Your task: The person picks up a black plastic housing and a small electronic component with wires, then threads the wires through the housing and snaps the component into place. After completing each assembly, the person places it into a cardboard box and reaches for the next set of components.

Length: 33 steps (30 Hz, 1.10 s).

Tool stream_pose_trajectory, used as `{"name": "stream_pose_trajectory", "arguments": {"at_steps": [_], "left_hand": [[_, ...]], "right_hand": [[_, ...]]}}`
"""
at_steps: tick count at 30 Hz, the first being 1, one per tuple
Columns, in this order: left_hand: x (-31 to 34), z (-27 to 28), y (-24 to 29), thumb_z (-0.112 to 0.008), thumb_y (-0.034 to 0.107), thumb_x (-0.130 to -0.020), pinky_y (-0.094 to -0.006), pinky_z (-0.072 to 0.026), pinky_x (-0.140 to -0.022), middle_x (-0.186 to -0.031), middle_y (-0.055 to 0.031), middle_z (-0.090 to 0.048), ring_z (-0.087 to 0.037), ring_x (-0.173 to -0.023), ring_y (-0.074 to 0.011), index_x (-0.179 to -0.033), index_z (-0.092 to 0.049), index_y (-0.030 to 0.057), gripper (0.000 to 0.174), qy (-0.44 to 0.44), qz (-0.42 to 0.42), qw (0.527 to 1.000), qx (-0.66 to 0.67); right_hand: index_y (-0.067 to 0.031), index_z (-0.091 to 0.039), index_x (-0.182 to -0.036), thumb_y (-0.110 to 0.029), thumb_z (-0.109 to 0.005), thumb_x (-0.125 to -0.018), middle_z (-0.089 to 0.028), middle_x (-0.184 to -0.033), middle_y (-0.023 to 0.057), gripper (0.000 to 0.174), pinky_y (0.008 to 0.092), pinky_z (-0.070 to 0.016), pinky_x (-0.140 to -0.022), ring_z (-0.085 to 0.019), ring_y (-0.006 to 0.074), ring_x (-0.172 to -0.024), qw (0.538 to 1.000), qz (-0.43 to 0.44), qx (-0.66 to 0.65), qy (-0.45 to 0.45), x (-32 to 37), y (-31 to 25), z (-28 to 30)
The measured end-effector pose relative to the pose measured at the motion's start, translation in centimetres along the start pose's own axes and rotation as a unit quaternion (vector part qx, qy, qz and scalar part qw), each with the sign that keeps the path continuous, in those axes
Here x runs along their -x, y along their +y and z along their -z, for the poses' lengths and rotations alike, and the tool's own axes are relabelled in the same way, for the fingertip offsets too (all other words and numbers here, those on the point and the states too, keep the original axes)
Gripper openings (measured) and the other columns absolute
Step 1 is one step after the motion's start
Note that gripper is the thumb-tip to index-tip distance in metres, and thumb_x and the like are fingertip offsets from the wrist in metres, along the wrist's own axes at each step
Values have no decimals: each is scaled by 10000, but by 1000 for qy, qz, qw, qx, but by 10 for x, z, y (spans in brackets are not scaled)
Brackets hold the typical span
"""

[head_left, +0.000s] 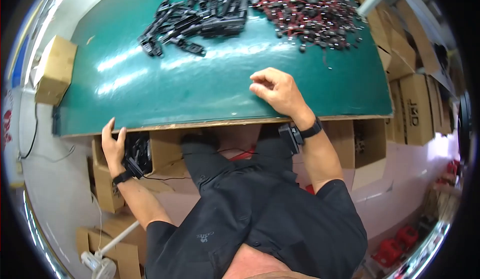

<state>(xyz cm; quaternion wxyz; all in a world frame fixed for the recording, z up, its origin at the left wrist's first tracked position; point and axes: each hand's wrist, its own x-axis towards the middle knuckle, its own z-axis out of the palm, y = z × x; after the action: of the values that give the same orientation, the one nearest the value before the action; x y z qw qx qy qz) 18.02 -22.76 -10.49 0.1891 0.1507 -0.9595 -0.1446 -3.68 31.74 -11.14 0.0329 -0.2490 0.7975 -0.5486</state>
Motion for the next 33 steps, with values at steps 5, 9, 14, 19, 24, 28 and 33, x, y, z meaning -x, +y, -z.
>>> {"name": "stream_pose_trajectory", "arguments": {"at_steps": [5,9,14,19,24,28,33], "left_hand": [[-119,-57,180,-792,151,-938,-396,-552,-1018,-1380,-154,-641,-669,-1119,-291,-1520,-605,152,611,-173,-119,964,162],[-170,-138,215,-817,209,-927,-461,-549,-1045,-1485,-172,-569,-657,-1204,-359,-1512,-607,170,623,-141,-249,949,133],[-175,-151,230,-805,186,-944,-495,-510,-1093,-1562,-192,-523,-602,-1334,-435,-1322,-719,99,397,-168,-233,957,46],[-137,-119,219,-759,85,-943,-487,-501,-1116,-1496,-196,-596,-573,-1364,-465,-1105,-734,42,169,-199,-222,951,87],[-92,-98,216,-706,-4,-917,-474,-507,-1112,-1375,-198,-695,-595,-1345,-459,-1002,-706,47,99,-190,-272,938,99],[-78,-95,208,-682,-62,-897,-447,-511,-1103,-1345,-180,-714,-595,-1372,-425,-970,-690,47,131,-155,-323,930,88],[-71,-98,206,-696,-100,-866,-400,-520,-1076,-1253,-148,-711,-609,-1357,-384,-1003,-678,46,201,-162,-262,922,235]], "right_hand": [[-62,-776,-1135,-250,-813,-925,-741,-1019,105,285,380,-599,-787,-738,257,-886,940,-17,254,227,-26,46,53],[-114,-765,-1175,-278,-782,-932,-732,-1084,116,294,451,-595,-852,-729,341,-974,895,-86,360,249,-41,63,68],[-145,-746,-1190,-279,-741,-951,-716,-1129,109,274,479,-583,-878,-712,358,-1022,894,-134,392,169,-48,58,70],[-123,-731,-1135,-205,-734,-936,-700,-1123,114,215,469,-581,-835,-707,363,-1000,929,-52,355,92,-19,44,60],[-103,-724,-1126,-156,-761,-909,-692,-1100,105,227,452,-576,-801,-709,343,-958,953,38,291,81,8,23,37],[-91,-729,-1123,-161,-790,-895,-697,-1077,96,246,441,-575,-789,-712,327,-930,936,56,317,141,13,22,27],[-89,-742,-1114,-187,-803,-904,-709,-1050,92,240,433,-577,-782,-718,320,-916,940,-6,326,104,15,24,29]]}}
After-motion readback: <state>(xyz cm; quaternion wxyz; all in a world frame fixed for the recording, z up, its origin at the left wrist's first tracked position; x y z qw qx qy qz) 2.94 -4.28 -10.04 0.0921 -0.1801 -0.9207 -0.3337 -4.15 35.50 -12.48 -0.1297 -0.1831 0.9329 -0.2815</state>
